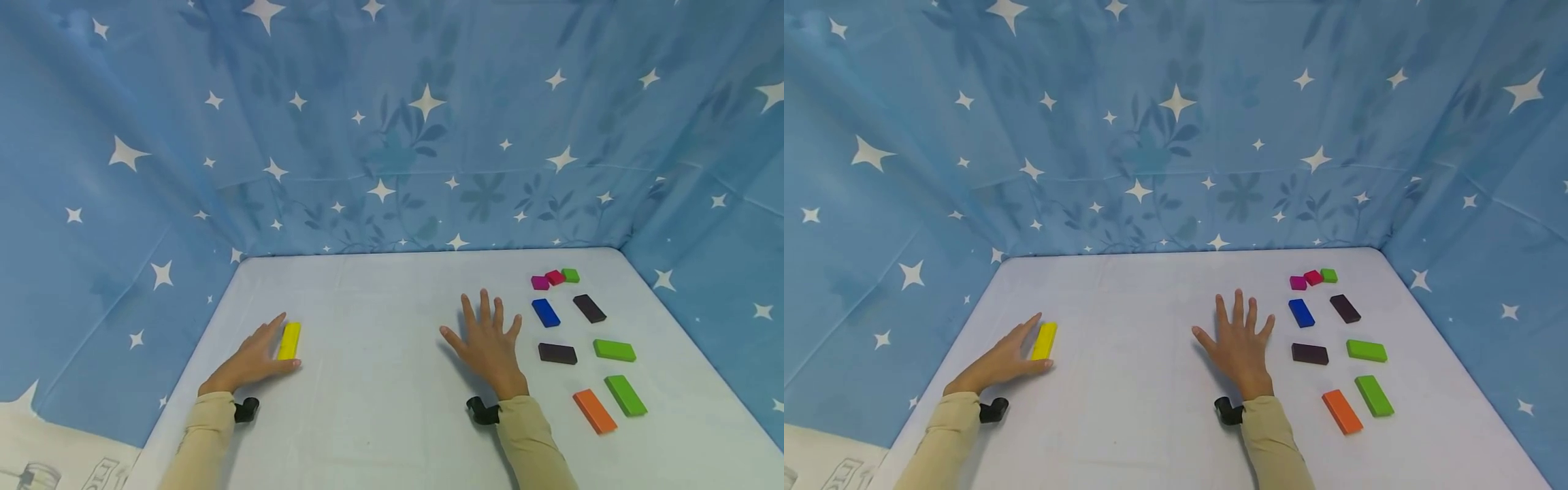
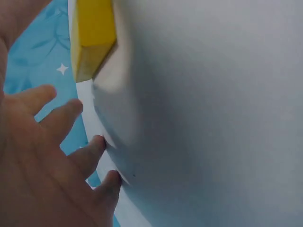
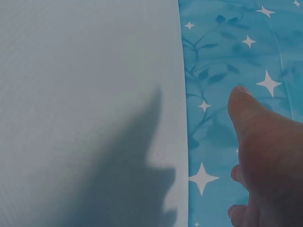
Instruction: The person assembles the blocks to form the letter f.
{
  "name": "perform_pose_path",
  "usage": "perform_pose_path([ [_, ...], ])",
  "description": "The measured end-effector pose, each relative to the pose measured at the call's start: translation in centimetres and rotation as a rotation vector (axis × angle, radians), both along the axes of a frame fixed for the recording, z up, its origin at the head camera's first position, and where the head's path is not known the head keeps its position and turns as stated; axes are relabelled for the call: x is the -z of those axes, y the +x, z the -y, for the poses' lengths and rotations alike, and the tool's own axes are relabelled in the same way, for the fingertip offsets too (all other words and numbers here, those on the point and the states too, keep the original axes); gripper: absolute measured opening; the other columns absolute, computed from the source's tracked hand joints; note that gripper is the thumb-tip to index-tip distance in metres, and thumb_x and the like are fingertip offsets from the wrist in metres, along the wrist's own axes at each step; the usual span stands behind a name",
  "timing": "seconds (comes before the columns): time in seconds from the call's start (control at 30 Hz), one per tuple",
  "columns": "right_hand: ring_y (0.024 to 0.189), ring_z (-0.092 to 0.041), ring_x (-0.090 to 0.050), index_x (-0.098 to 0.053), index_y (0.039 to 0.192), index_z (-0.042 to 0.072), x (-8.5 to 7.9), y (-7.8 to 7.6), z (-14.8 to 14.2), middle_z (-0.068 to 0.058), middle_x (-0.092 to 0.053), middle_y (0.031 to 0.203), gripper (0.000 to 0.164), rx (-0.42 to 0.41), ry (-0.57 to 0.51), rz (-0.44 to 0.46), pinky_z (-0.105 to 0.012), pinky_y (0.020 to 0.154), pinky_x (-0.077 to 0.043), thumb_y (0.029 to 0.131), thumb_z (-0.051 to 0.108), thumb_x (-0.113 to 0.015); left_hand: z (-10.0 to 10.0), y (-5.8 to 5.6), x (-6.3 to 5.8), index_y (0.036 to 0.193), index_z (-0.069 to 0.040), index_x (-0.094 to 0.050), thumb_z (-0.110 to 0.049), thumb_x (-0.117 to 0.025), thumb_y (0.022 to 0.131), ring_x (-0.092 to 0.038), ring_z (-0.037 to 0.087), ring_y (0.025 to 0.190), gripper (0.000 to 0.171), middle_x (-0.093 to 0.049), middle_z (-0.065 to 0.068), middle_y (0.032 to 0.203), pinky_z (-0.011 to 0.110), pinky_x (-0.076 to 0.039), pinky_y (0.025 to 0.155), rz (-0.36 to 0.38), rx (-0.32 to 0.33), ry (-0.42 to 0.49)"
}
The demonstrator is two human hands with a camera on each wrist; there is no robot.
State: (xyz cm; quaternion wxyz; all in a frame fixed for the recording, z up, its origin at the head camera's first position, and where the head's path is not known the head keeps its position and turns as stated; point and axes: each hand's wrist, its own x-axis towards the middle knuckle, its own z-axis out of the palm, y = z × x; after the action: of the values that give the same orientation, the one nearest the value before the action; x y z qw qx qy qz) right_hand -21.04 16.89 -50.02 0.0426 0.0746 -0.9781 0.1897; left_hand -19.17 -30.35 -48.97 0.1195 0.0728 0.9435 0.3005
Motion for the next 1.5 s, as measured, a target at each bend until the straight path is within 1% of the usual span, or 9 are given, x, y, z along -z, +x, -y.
perform_pose_path([
  [0.13, 0.158, -0.059, -0.001, -0.029, 0.169, 0.004, -0.1, 0.0, -0.1, -0.030, -0.004, 0.175, 0.090, -0.009, -0.009, 0.014, -0.086, 0.114, 0.009, 0.104, 0.057, -0.062, 0.5, 0.8, 0.3, 0.171, -0.006, -0.020, -0.054, -0.083, 0.087, -0.007, 0.073, 0.149, 0.116, -0.006, 0.044, 0.167, 0.091, -0.020, 0.108, 0.046, 0.010, -0.034],
  [0.2, 0.158, -0.059, -0.001, -0.029, 0.169, 0.003, -0.1, 0.0, -0.1, -0.030, -0.003, 0.175, 0.090, -0.014, -0.006, 0.020, -0.086, 0.114, 0.008, 0.104, 0.056, -0.062, 0.7, 1.0, 0.3, 0.170, -0.006, -0.021, -0.053, -0.083, 0.087, -0.005, 0.076, 0.146, 0.115, -0.002, 0.046, 0.166, 0.092, -0.018, 0.106, 0.064, 0.022, -0.032],
  [0.37, 0.158, -0.059, 0.000, -0.027, 0.169, 0.003, -0.1, -0.1, -0.1, -0.030, -0.001, 0.175, 0.090, -0.017, -0.017, 0.028, -0.085, 0.114, 0.008, 0.104, 0.055, -0.061, 1.1, 1.4, 0.5, 0.169, -0.005, -0.023, -0.049, -0.083, 0.087, 0.000, 0.072, 0.149, 0.110, -0.003, 0.044, 0.167, 0.091, -0.012, 0.109, 0.072, 0.037, -0.003],
  [0.6, 0.158, -0.059, 0.001, -0.024, 0.170, 0.002, 0.1, -0.2, -0.4, -0.030, 0.001, 0.175, 0.091, -0.019, -0.052, 0.033, -0.085, 0.114, 0.009, 0.105, 0.054, -0.061, 1.2, 1.4, 1.0, 0.168, -0.009, -0.028, -0.047, -0.086, 0.087, -0.005, 0.065, 0.153, 0.107, -0.006, 0.038, 0.170, 0.090, -0.017, 0.110, 0.065, -0.019, 0.028],
  [0.83, 0.158, -0.059, 0.001, -0.024, 0.170, 0.002, 0.1, -0.4, -0.9, -0.030, 0.002, 0.175, 0.091, -0.006, -0.062, 0.026, -0.084, 0.115, 0.009, 0.105, 0.052, -0.063, 0.7, 0.9, 1.2, 0.165, -0.005, -0.035, -0.044, -0.088, 0.086, -0.023, 0.060, 0.151, 0.103, -0.026, 0.034, 0.167, 0.082, -0.026, 0.113, -0.031, -0.001, 0.045],
  [0.93, 0.158, -0.058, 0.003, -0.023, 0.170, 0.001, 0.1, -0.4, -1.0, -0.030, 0.003, 0.175, 0.092, -0.006, -0.075, 0.032, -0.084, 0.115, 0.009, 0.105, 0.051, -0.064, 0.4, 0.9, 1.1, 0.165, -0.005, -0.034, -0.042, -0.089, 0.087, -0.026, 0.056, 0.152, 0.103, -0.029, 0.031, 0.167, 0.078, -0.026, 0.117, -0.023, -0.015, 0.094],
  [1.07, 0.157, -0.059, 0.002, -0.023, 0.169, 0.001, 0.1, -0.4, -1.3, -0.031, 0.003, 0.175, 0.091, -0.007, -0.084, 0.027, -0.085, 0.115, 0.008, 0.105, 0.050, -0.064, -0.2, 0.8, 1.1, 0.166, -0.005, -0.033, -0.042, -0.090, 0.087, -0.028, 0.052, 0.154, 0.104, -0.031, 0.027, 0.169, 0.073, -0.026, 0.121, -0.018, -0.034, 0.140],
  [1.27, 0.157, -0.059, 0.003, -0.022, 0.170, 0.000, 0.4, -0.5, -1.7, -0.031, 0.003, 0.175, 0.091, -0.006, -0.084, 0.032, -0.085, 0.115, 0.007, 0.106, 0.050, -0.064, -2.0, 0.3, 1.2, 0.165, -0.006, -0.036, -0.045, -0.090, 0.087, -0.032, 0.048, 0.154, 0.103, -0.035, 0.024, 0.168, 0.070, -0.026, 0.122, -0.054, -0.025, 0.150],
  [1.5, 0.157, -0.060, 0.003, -0.023, 0.169, 0.000, 0.5, -0.4, -1.8, -0.031, 0.003, 0.175, 0.091, -0.007, -0.099, 0.036, -0.085, 0.114, 0.008, 0.106, 0.051, -0.063, -4.6, -0.5, 0.6, 0.167, -0.011, -0.035, -0.045, -0.089, 0.087, -0.034, 0.045, 0.154, 0.103, -0.034, 0.018, 0.170, 0.068, -0.029, 0.122, -0.056, -0.015, 0.175],
])
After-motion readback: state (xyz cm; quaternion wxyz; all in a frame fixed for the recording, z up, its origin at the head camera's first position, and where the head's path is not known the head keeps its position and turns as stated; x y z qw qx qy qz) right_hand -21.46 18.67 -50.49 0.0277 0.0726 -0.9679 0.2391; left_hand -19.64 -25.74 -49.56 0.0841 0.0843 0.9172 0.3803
